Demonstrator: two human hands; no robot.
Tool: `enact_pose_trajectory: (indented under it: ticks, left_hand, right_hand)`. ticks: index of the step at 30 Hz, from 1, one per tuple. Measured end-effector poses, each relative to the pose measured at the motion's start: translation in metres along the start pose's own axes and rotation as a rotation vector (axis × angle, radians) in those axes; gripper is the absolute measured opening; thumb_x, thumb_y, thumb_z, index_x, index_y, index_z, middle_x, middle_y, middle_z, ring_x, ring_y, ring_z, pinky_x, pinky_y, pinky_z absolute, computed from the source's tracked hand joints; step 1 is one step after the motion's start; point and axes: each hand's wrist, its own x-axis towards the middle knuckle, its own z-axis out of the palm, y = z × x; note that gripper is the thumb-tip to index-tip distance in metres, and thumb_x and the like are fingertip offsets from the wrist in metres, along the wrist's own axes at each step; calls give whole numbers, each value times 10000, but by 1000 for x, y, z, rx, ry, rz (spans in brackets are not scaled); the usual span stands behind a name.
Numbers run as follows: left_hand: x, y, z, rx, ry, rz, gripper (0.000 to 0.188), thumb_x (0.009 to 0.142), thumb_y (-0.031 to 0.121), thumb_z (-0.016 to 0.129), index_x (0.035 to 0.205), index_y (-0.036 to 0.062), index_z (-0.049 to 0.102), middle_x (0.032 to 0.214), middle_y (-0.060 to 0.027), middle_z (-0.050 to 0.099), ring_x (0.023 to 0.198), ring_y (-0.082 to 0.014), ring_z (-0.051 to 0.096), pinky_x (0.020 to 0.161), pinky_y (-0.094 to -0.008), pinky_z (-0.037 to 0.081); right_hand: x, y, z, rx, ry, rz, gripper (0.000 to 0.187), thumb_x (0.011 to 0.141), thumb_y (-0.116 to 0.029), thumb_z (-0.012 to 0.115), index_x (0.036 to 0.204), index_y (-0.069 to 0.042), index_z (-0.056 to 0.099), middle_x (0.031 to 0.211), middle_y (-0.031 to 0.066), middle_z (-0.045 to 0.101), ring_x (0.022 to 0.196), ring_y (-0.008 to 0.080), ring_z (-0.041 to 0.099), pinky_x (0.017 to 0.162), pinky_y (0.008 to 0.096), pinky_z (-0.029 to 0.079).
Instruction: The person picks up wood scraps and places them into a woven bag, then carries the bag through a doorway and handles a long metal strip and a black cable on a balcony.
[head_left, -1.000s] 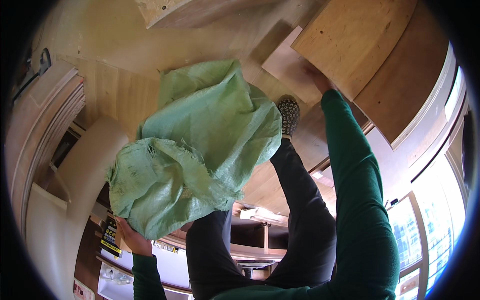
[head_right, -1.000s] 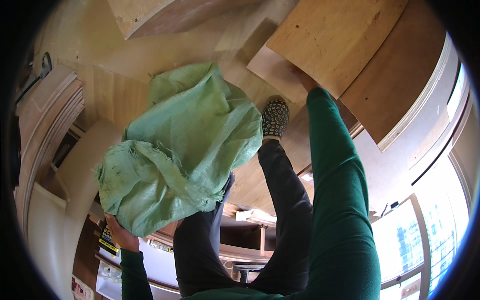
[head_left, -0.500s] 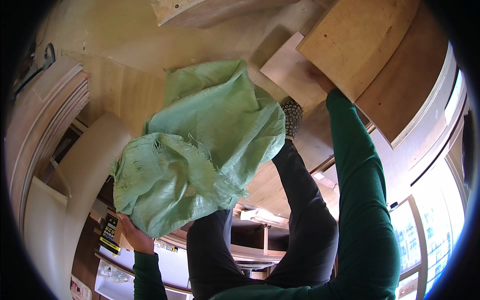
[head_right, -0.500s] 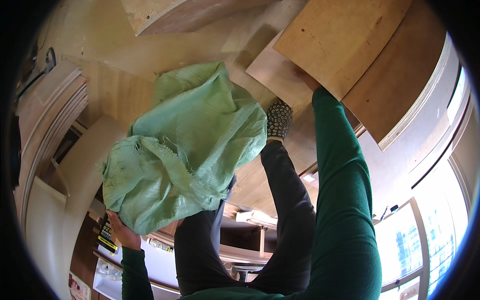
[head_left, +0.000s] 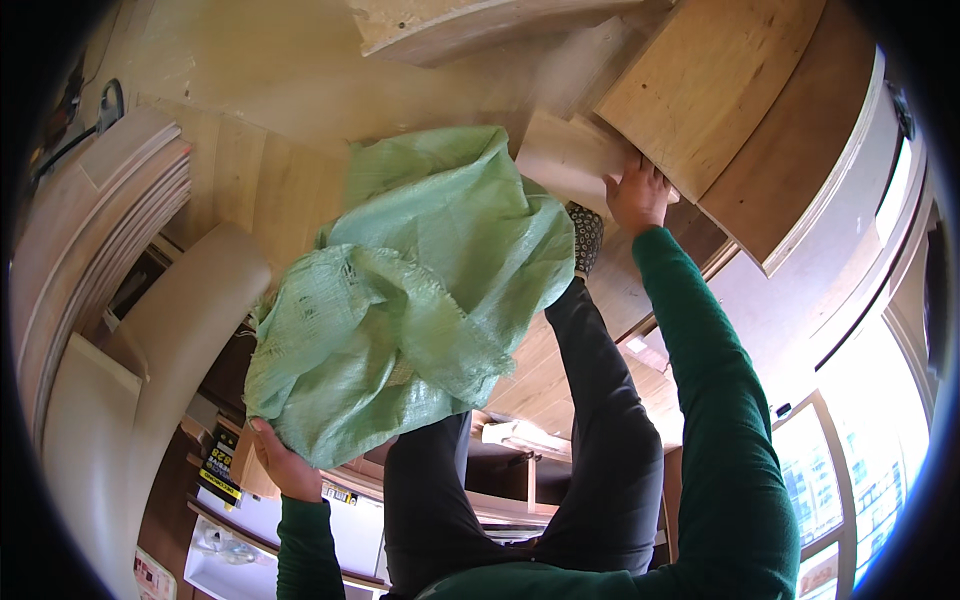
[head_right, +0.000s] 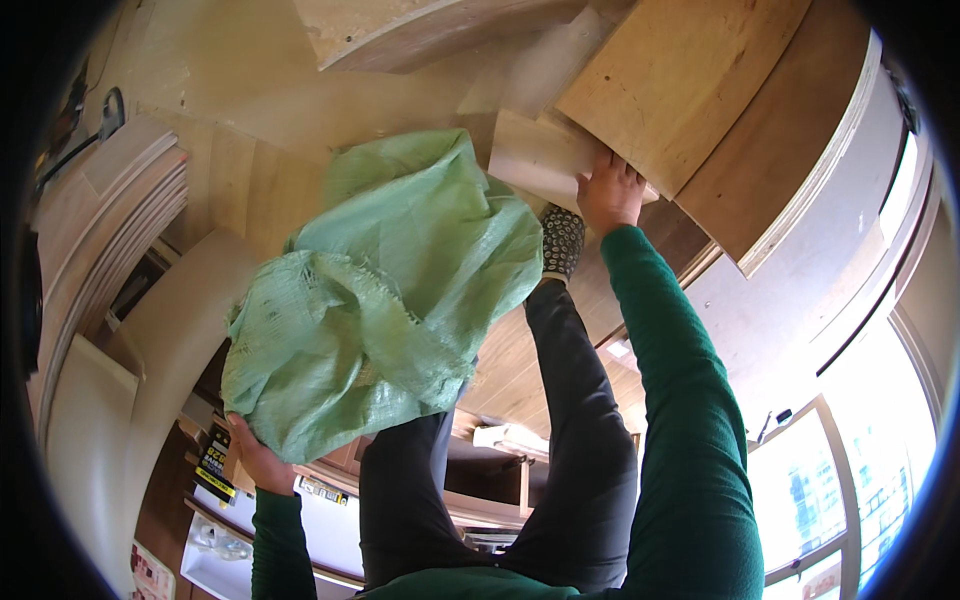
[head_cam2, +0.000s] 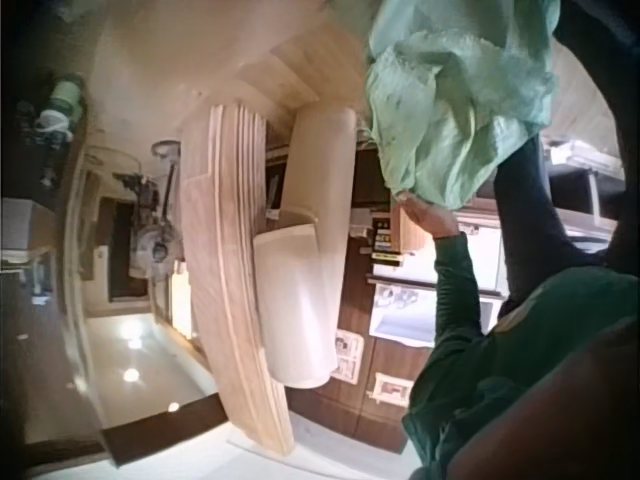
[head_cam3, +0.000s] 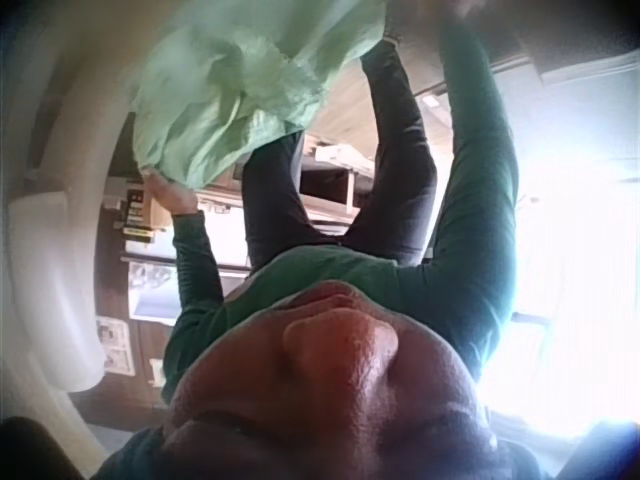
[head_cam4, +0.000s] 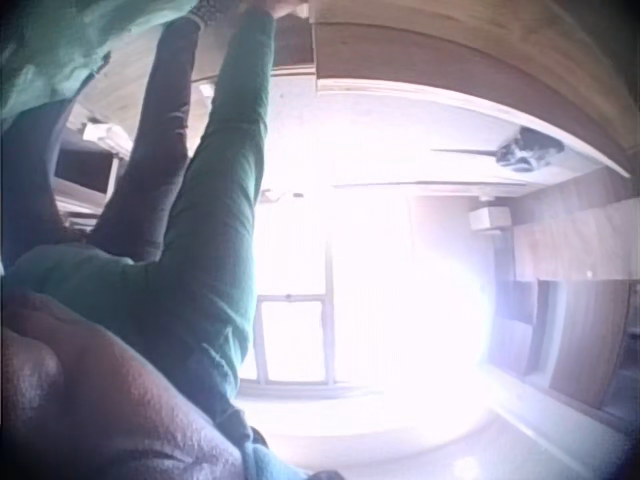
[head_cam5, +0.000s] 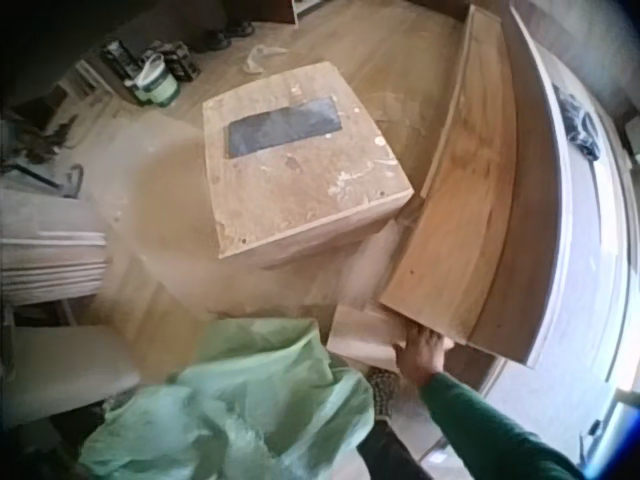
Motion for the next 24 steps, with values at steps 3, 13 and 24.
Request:
enact_pose_trajectory:
  ticks: [3, 13, 24]
  left_hand:
    - [-10, 5, -8, -26, -51, 4, 562, 989, 468, 461, 1326, 18, 462, 1311, -104, 523, 1171, -237, 536, 979, -387, 449]
    - [-45, 45, -22, -151, -299, 61, 545, 1017, 451, 385, 1346, 18, 426, 1304, -117, 521, 1181, -226, 528, 990, -375, 437]
    - [-97, 112, -46, -395, -657, 133, 553, 1026, 440, 353, 1278, -32, 494, 1229, -134, 590, 1068, -201, 605, 930, -337, 478]
  right_hand:
    - [4, -17, -31, 42, -343, 64, 586, 772, -277, 723, 1235, -34, 458, 1169, 189, 598, 1085, 345, 598, 888, 469, 471]
    - [-17, -13, -100, 237, -497, 29, 439, 795, -281, 701, 1118, -52, 511, 1074, 207, 625, 974, 396, 622, 843, 482, 500]
    - [-142, -59, -470, 391, -427, -52, 487, 812, -149, 668, 1214, 26, 456, 951, 291, 642, 887, 454, 637, 749, 471, 531]
